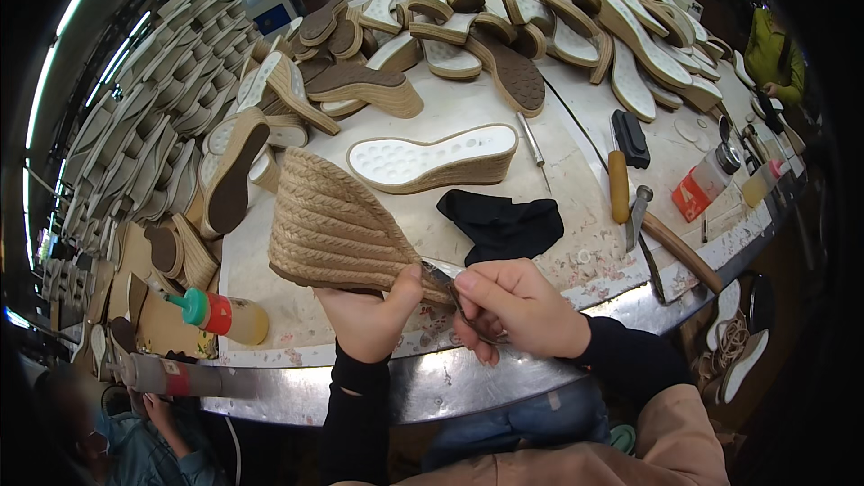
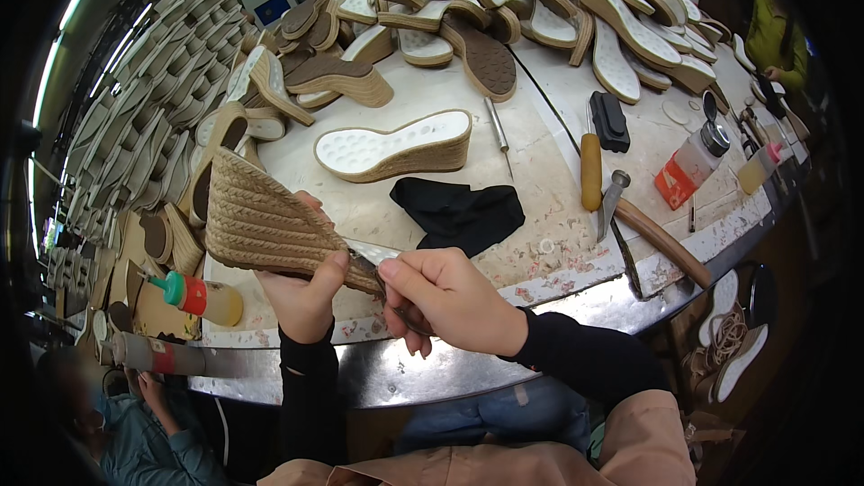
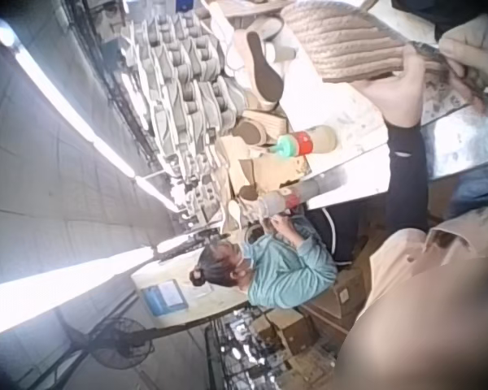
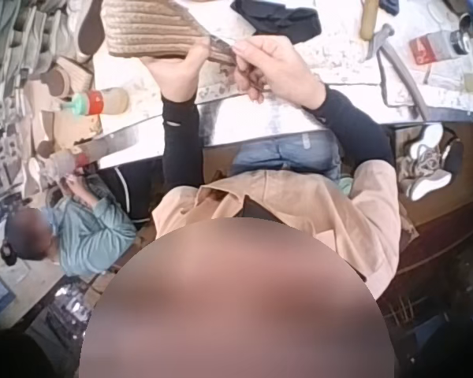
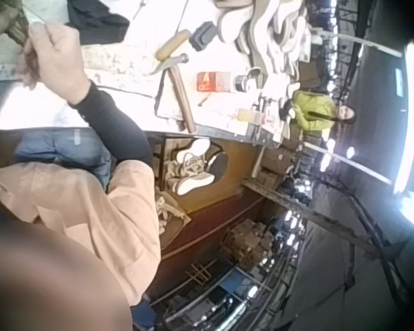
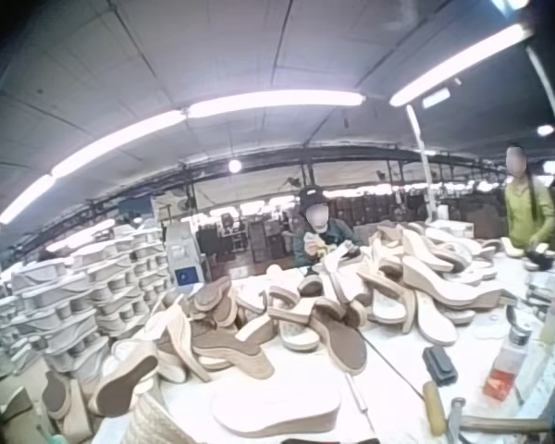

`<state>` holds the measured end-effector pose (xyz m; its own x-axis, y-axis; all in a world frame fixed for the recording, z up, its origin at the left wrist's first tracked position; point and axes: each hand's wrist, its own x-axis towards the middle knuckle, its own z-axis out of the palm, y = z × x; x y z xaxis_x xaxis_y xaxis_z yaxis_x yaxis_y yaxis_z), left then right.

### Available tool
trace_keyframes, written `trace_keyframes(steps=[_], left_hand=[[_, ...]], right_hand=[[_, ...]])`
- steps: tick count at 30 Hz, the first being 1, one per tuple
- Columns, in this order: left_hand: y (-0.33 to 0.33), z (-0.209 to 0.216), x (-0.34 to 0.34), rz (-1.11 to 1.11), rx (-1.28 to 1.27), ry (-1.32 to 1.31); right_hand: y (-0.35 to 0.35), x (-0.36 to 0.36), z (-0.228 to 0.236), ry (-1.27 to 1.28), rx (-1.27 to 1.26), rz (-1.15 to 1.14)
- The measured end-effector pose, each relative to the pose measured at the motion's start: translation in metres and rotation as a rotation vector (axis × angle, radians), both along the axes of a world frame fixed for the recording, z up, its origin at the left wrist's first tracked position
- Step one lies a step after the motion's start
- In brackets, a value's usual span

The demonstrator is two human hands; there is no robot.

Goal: The person trims the edge of a woven shoe heel with pliers, then uses a metal rod to press and smooth the woven material. They wipe the heel with a black cloth and continue pressing the weave with the rod. The work is performed at a bench surrounded by many shoe soles and tools.

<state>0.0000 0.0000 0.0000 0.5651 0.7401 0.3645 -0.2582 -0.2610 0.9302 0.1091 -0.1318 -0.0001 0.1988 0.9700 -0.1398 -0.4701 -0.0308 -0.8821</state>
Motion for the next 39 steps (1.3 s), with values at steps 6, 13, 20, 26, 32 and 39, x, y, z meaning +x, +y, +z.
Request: trace_keyframes(steps=[6, 13, 20, 26, 32, 39], left_hand=[[0.001, -0.002, 0.004, 0.012, -0.002, -0.049], [0.005, -0.005, 0.002, 0.01, -0.025, -0.044], [0.002, -0.008, 0.005, 0.06, -0.034, -0.095], [0.002, -0.011, 0.004, 0.073, -0.022, -0.05], [0.008, -0.011, 0.006, 0.134, -0.039, -0.08], [0.016, -0.011, 0.003, -0.005, -0.155, -0.162]], right_hand=[[0.002, 0.012, 0.0, 0.308, -0.027, 0.118], [0.003, 0.006, -0.004, 0.213, -0.021, 0.067], [0.003, -0.005, -0.004, 0.09, 0.023, -0.015], [0.001, -0.006, -0.006, 0.144, -0.002, -0.014], [0.003, 0.014, -0.006, 0.353, -0.002, -0.152], [-0.002, 0.021, 0.001, 0.037, -0.002, -0.091]])
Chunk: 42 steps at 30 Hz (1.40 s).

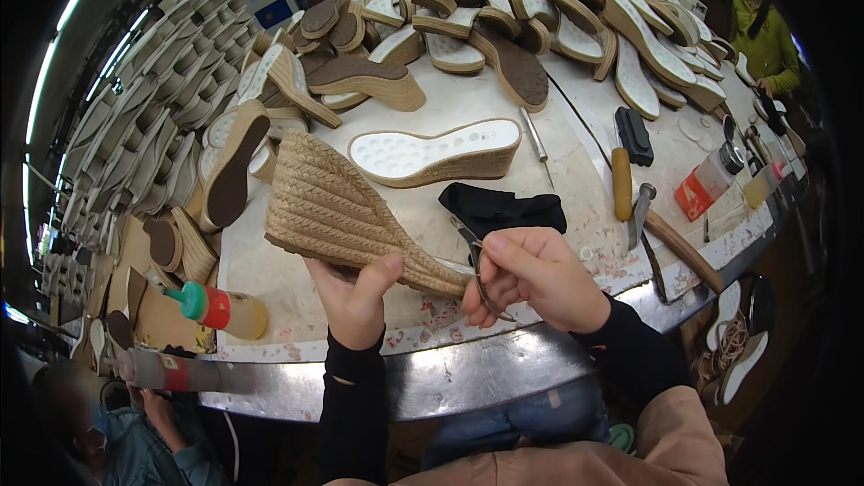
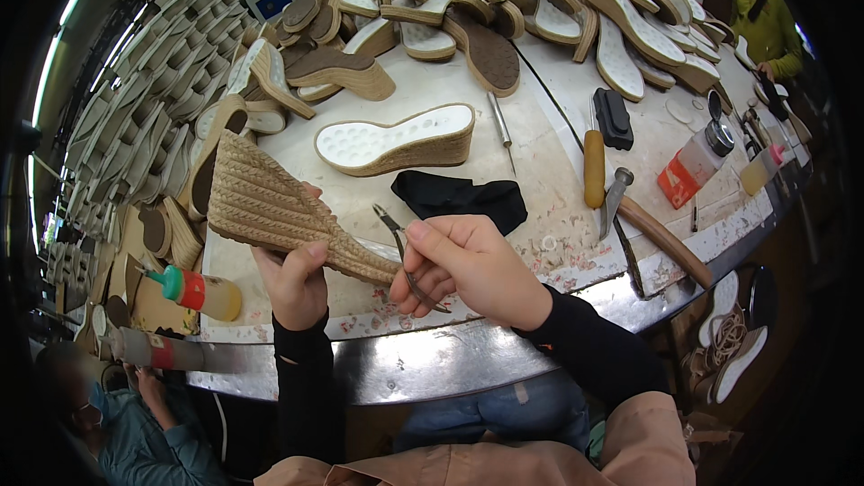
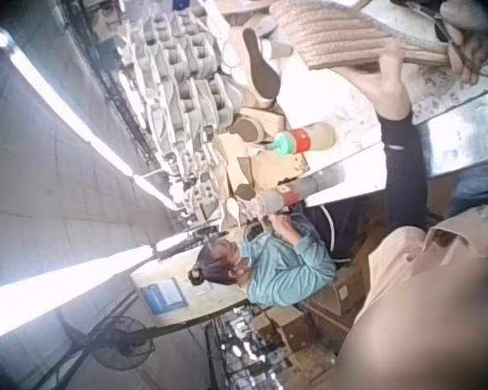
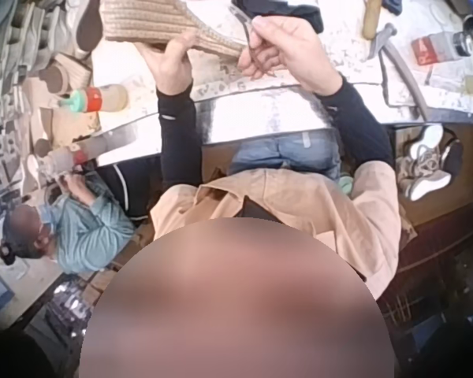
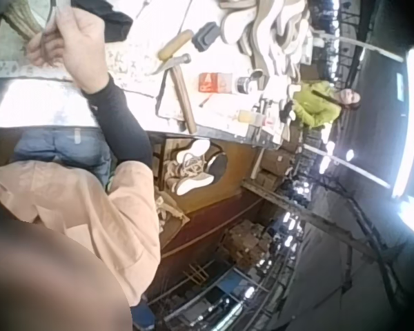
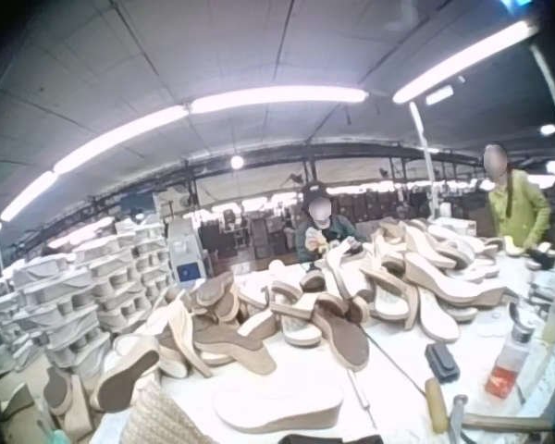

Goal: The person trims the edge of a woven shoe heel with pliers, then uses a metal rod to press and smooth the woven material. They wipe the heel with a black cloth and continue pressing the weave with the rod. The work is performed at a bench surrounded by many shoe soles and tools.

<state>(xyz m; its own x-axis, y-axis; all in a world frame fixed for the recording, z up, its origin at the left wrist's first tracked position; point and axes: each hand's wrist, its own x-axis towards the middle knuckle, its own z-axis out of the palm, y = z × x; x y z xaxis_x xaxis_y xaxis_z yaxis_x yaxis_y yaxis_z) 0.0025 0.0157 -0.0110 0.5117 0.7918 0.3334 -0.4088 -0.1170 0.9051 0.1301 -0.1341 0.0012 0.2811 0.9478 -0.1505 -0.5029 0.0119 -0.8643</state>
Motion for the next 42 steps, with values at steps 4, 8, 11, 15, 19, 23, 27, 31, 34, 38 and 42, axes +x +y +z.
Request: trace_keyframes(steps=[4, 8, 11, 15, 19, 23, 27, 31, 34, 38, 42], left_hand=[[-0.001, 0.0, -0.002, -0.006, 0.069, 0.077], [-0.009, 0.003, -0.003, -0.023, 0.066, 0.08], [-0.013, 0.007, -0.003, -0.028, 0.053, 0.097], [-0.018, 0.012, -0.004, -0.038, 0.055, 0.126], [-0.018, 0.013, -0.004, -0.052, 0.066, 0.147], [-0.017, 0.01, -0.002, -0.032, 0.097, 0.107], [-0.017, 0.009, -0.003, -0.031, 0.131, 0.118], [-0.019, 0.007, -0.003, -0.021, 0.111, 0.103], [-0.017, 0.005, -0.002, 0.002, 0.126, 0.101], [-0.013, 0.003, -0.002, 0.015, 0.089, 0.086], [-0.013, 0.003, -0.003, 0.016, 0.098, 0.091]], right_hand=[[-0.005, -0.002, 0.008, -0.191, -0.035, 0.065], [-0.01, -0.005, 0.015, -0.326, -0.101, 0.082], [-0.01, -0.007, 0.016, -0.318, -0.102, 0.088], [-0.008, -0.014, 0.013, -0.232, -0.093, 0.109], [-0.007, -0.017, 0.011, -0.185, -0.095, 0.104], [-0.006, -0.019, 0.011, -0.161, -0.085, 0.093], [-0.006, -0.022, 0.011, -0.154, -0.085, 0.068], [-0.006, -0.023, 0.012, -0.322, -0.115, 0.05], [-0.006, -0.021, 0.013, -0.366, -0.099, 0.066], [-0.008, -0.015, 0.014, -0.161, -0.118, 0.193], [-0.006, -0.014, 0.012, -0.063, -0.082, 0.116]])
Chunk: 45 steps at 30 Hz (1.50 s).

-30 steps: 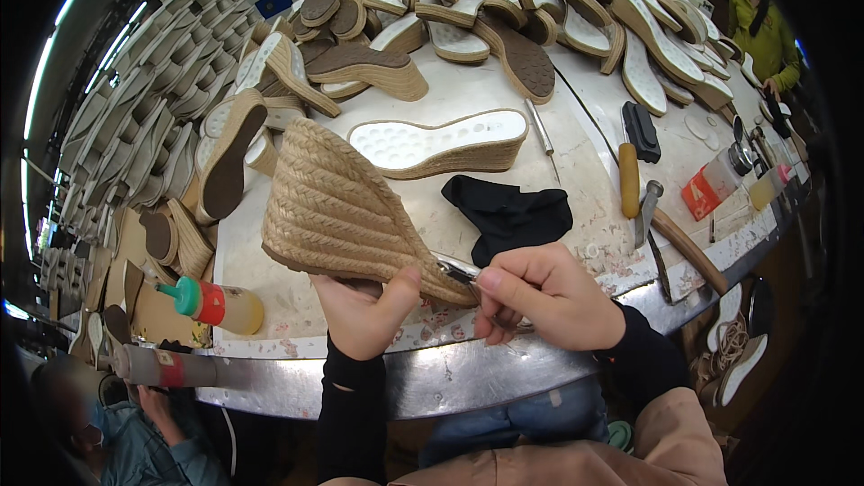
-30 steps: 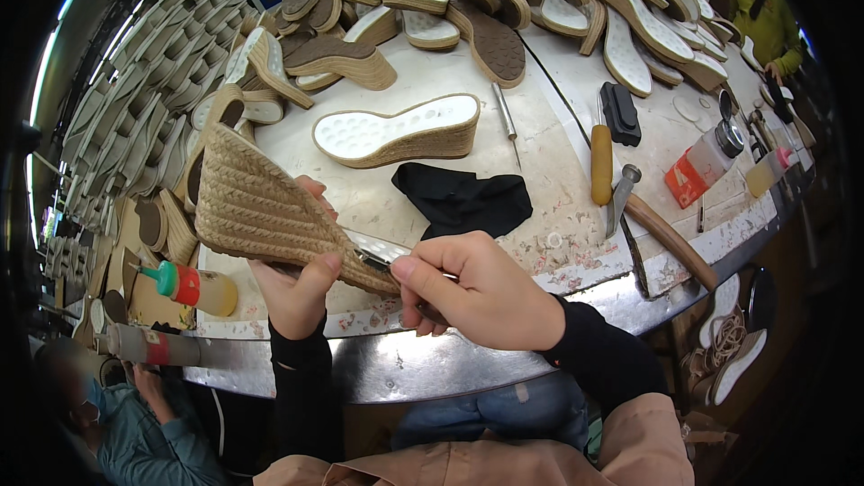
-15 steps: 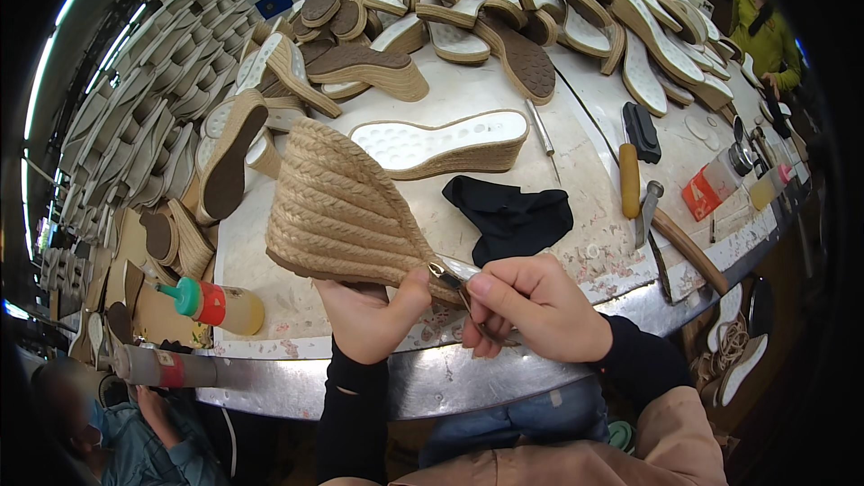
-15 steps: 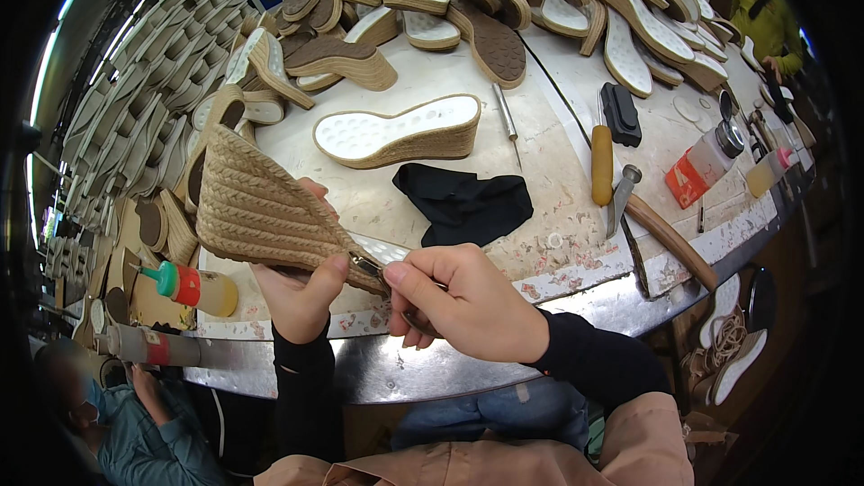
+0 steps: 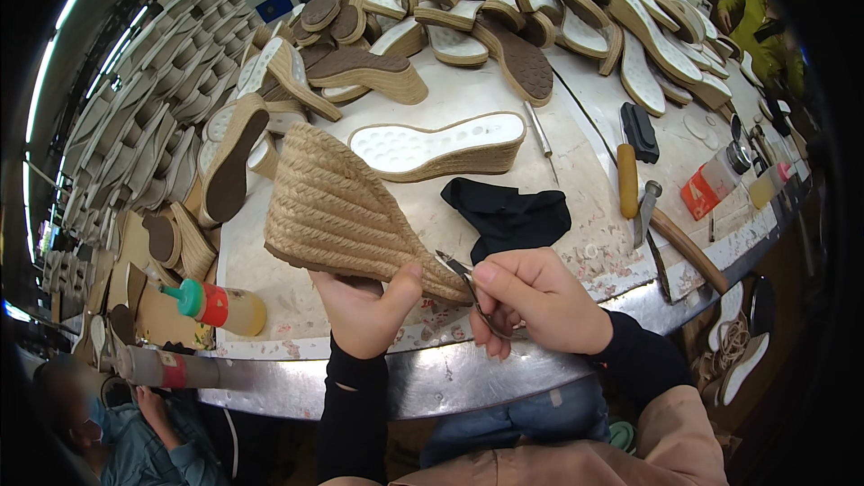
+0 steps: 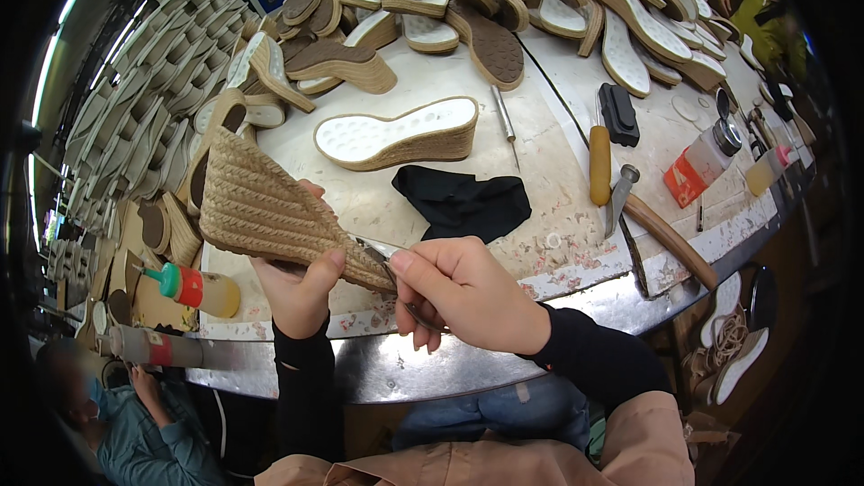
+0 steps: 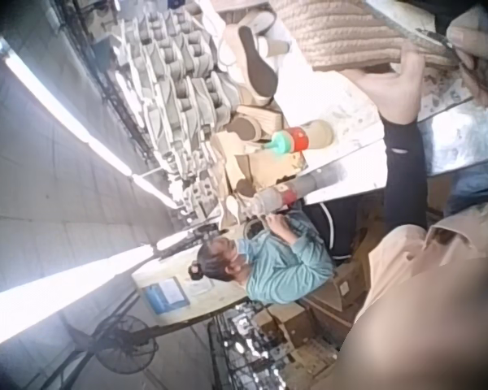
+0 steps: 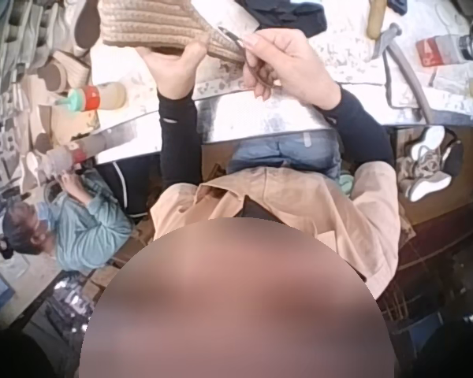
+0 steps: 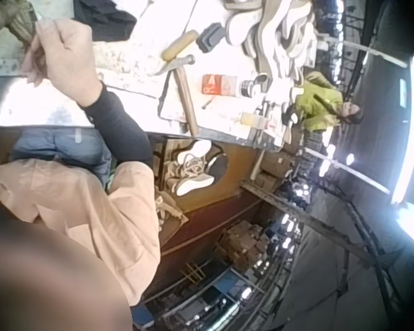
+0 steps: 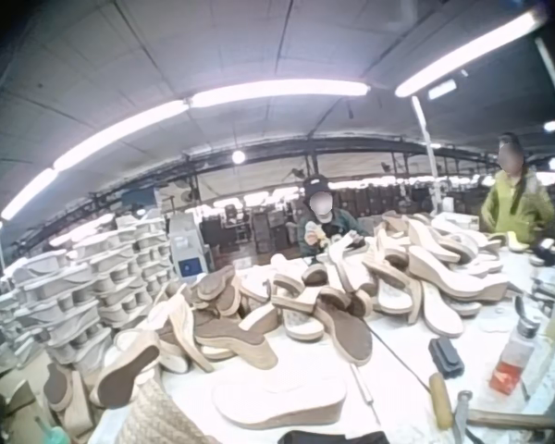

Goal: The person trims the edge of a woven shoe heel with pliers, then uses a metal rod to press and smooth the woven material. They wipe the heel with a black cloth and continue pressing the weave with the rod. The work is performed at a bench surrounded by many shoe soles and tools.

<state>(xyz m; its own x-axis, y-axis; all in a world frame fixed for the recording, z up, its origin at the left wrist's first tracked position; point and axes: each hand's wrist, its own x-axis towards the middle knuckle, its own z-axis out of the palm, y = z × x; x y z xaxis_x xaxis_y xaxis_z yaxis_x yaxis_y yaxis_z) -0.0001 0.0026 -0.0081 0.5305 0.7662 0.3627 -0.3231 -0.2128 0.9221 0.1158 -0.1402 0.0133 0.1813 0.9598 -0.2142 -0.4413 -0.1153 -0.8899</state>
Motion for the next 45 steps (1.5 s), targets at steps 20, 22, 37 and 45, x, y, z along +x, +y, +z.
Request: trace_keyframes(steps=[20, 22, 37, 45], left_hand=[[-0.008, 0.006, 0.0, -0.026, 0.011, 0.015], [-0.007, 0.005, 0.0, -0.014, 0.01, 0.025], [0.002, -0.002, 0.0, -0.005, 0.049, 0.026], [0.005, -0.002, 0.0, -0.011, 0.016, -0.002]], right_hand=[[0.001, -0.011, -0.003, -0.168, 0.013, -0.028], [0.001, -0.008, -0.003, -0.193, 0.014, -0.013], [0.007, 0.001, -0.015, 0.063, 0.079, 0.059], [0.006, -0.005, -0.013, -0.112, 0.083, 0.023]])
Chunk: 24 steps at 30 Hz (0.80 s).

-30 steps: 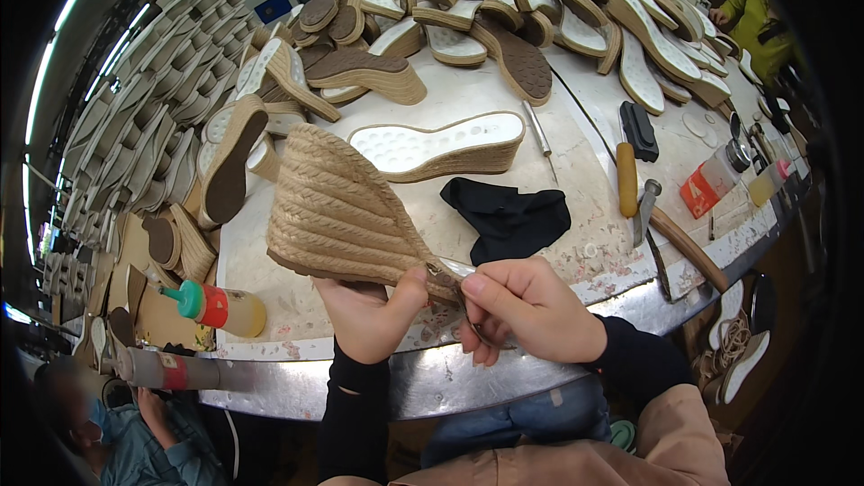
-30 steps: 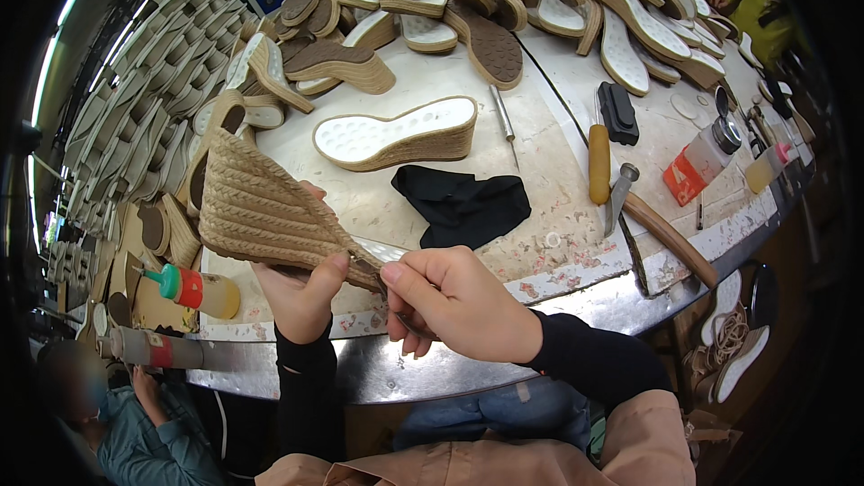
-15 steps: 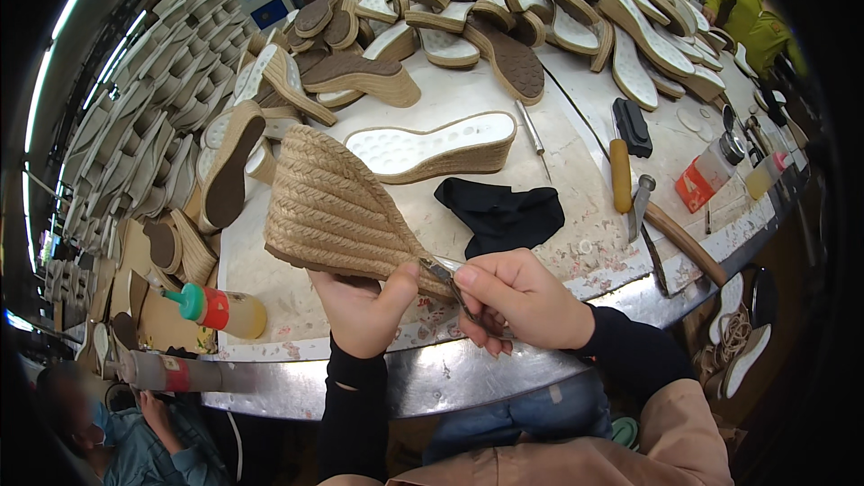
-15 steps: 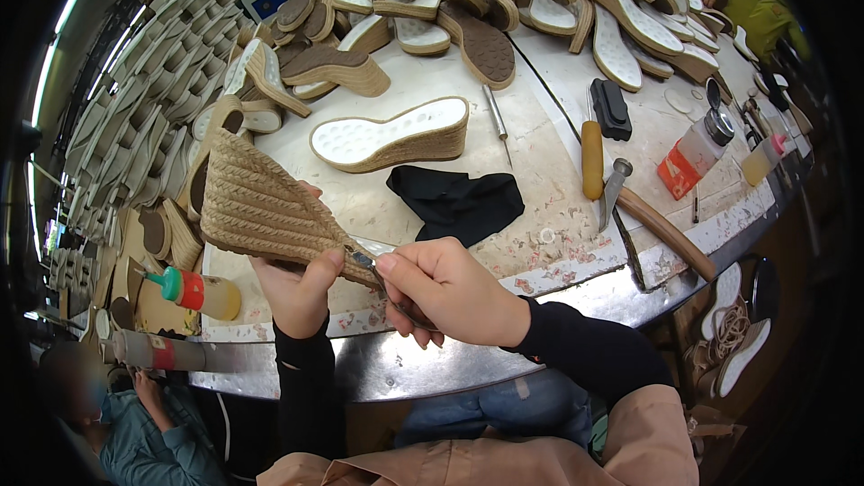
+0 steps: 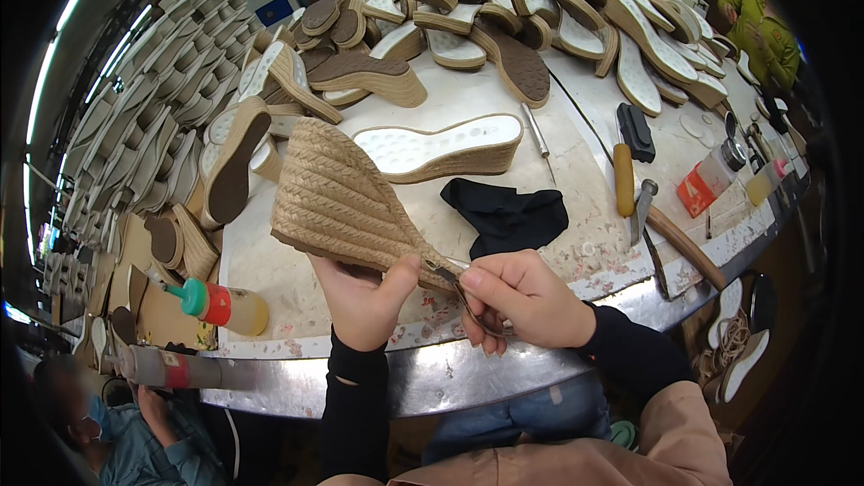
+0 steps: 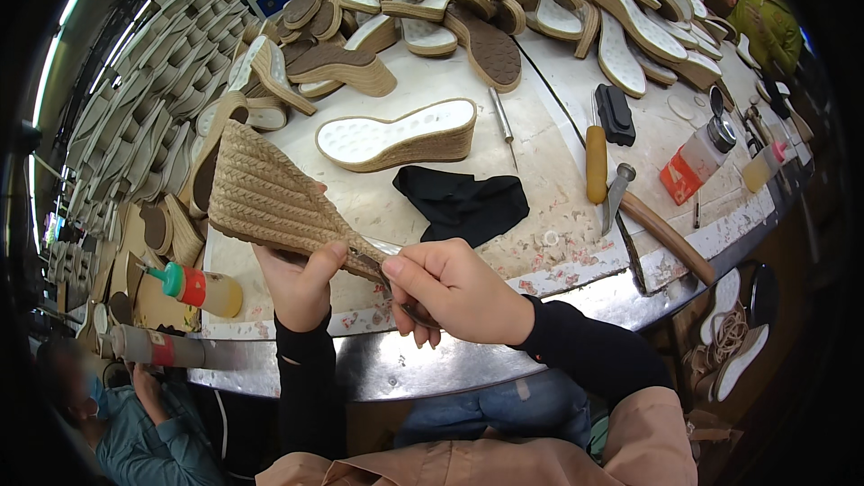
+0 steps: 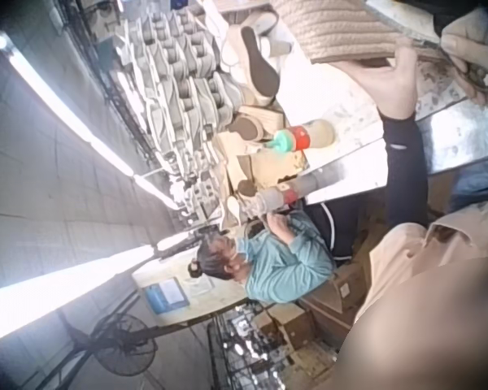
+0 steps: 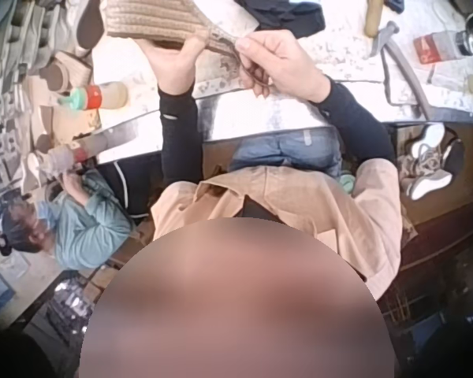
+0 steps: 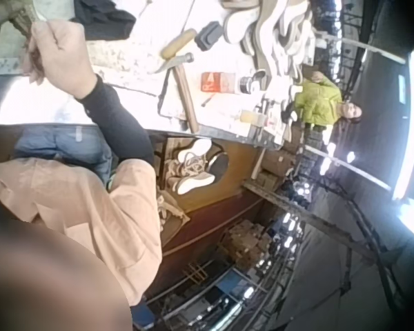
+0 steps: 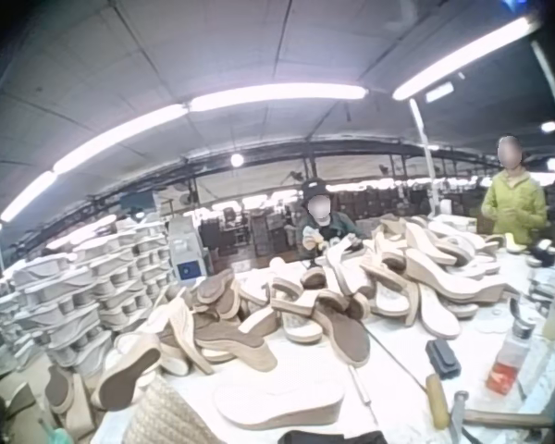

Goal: The person trims the edge of a woven shoe heel with pliers, then uses a metal rod to press and smooth the woven material. They wipe the heel with a black cloth and continue pressing the weave with the rod. The work is performed at a bench surrounded by many shoe soles and tools.

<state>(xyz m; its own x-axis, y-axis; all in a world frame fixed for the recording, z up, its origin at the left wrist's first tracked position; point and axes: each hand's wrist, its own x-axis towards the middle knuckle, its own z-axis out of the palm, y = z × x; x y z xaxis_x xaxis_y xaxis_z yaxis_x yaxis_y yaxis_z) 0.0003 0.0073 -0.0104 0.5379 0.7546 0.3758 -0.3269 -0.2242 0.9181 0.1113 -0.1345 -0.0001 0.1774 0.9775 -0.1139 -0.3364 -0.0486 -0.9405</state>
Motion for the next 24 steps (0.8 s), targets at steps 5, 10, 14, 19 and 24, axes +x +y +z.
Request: trace_keyframes(steps=[5, 10, 14, 19, 24], left_hand=[[0.0, 0.002, -0.001, -0.037, 0.007, 0.032], [-0.002, 0.002, -0.001, -0.043, -0.012, 0.009], [0.0, 0.001, -0.001, -0.051, 0.004, -0.002], [0.001, -0.002, -0.001, -0.073, 0.002, -0.033], [-0.001, 0.001, -0.002, -0.083, -0.009, -0.009]], right_hand=[[-0.002, -0.002, 0.005, 0.033, 0.03, -0.056], [-0.009, 0.009, 0.016, -0.009, 0.017, -0.068], [-0.012, 0.017, 0.018, -0.155, -0.077, 0.036], [-0.01, 0.016, 0.013, -0.33, -0.033, 0.016], [-0.008, 0.013, 0.011, -0.361, -0.004, -0.032]])
